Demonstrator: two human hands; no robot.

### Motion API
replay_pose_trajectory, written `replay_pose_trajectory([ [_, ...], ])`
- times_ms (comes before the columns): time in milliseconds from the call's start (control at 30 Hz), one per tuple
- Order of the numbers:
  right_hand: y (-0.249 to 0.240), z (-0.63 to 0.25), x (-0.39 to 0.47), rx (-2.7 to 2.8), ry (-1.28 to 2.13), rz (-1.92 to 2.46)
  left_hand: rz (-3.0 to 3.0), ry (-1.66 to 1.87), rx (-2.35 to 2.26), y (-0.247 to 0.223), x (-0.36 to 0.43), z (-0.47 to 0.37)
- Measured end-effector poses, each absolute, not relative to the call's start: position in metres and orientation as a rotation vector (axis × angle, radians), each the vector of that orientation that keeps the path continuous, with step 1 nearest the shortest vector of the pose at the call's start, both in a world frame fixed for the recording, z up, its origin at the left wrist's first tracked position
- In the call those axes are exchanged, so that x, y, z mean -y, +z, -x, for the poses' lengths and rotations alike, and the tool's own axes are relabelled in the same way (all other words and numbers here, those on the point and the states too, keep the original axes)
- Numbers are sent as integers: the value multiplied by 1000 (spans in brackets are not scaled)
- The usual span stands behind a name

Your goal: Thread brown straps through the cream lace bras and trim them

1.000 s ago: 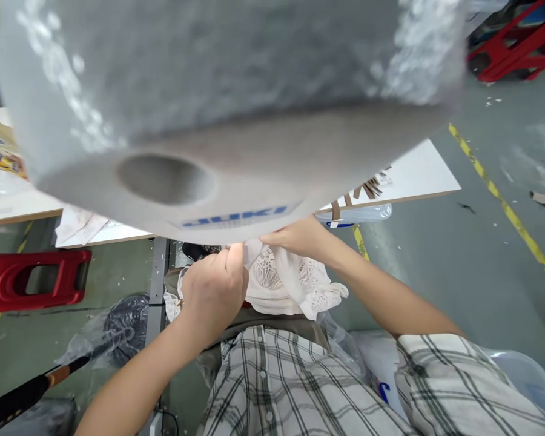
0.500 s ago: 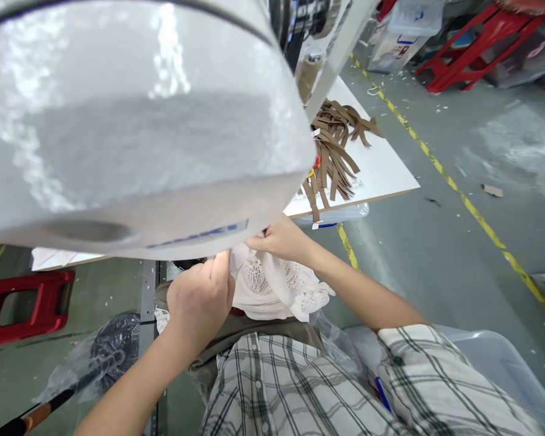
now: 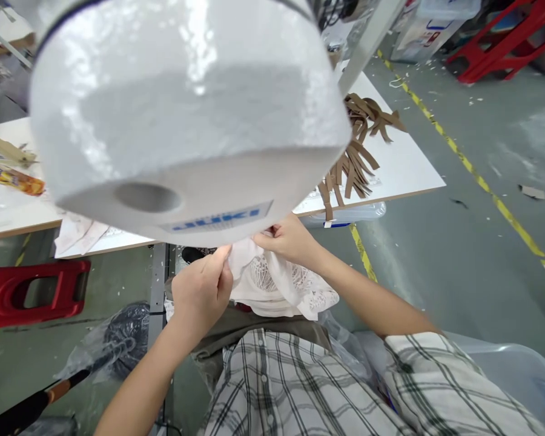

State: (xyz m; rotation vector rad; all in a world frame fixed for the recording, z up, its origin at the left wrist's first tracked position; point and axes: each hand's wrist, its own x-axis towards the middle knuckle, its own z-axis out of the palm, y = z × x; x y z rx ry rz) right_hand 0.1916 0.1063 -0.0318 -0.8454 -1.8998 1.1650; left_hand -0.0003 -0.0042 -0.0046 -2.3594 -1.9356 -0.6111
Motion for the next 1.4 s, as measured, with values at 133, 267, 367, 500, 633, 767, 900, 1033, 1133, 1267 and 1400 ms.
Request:
replay_pose_trajectory([
  [133, -39, -193, -98, 1817, 1122, 958, 2376, -988, 2355, -5, 9, 5],
  [267, -44, -203, -82, 1844, 1156, 1083, 2333, -1429, 2753, 1, 6, 17],
  [367, -40, -213, -55, 1990, 1199, 1078, 2617, -1274, 2967, 3, 3, 27],
  [500, -28, -221, -7, 2066, 1290, 963, 3243, -1336, 2807, -8, 11, 28],
  [633, -28, -204, 20, 1978, 1465, 800, 2854, -1796, 3054, -10, 38, 32],
  [767, -47, -152, 17, 1748, 1808, 627, 2357, -1831, 3179, 7, 67, 56],
  [900, -69, -100, 12, 1074, 2215, 753, 2449, -1431, 3249, 7, 75, 79],
  [1033, -94, -91, 20, 869, 1986, 985, 2184, -1073, 2994, -23, 72, 84],
  [1133, -116, -106, 27, 1280, 1556, 1039, 1841, -1321, 3029, -56, 72, 68],
  [1267, -140, -126, 30, 1869, 960, 914, 1886, -1961, 3234, -95, 69, 34],
  [1400, -144, -145, 26, 1997, 884, 887, 1752, -2117, 3186, -104, 64, 12],
])
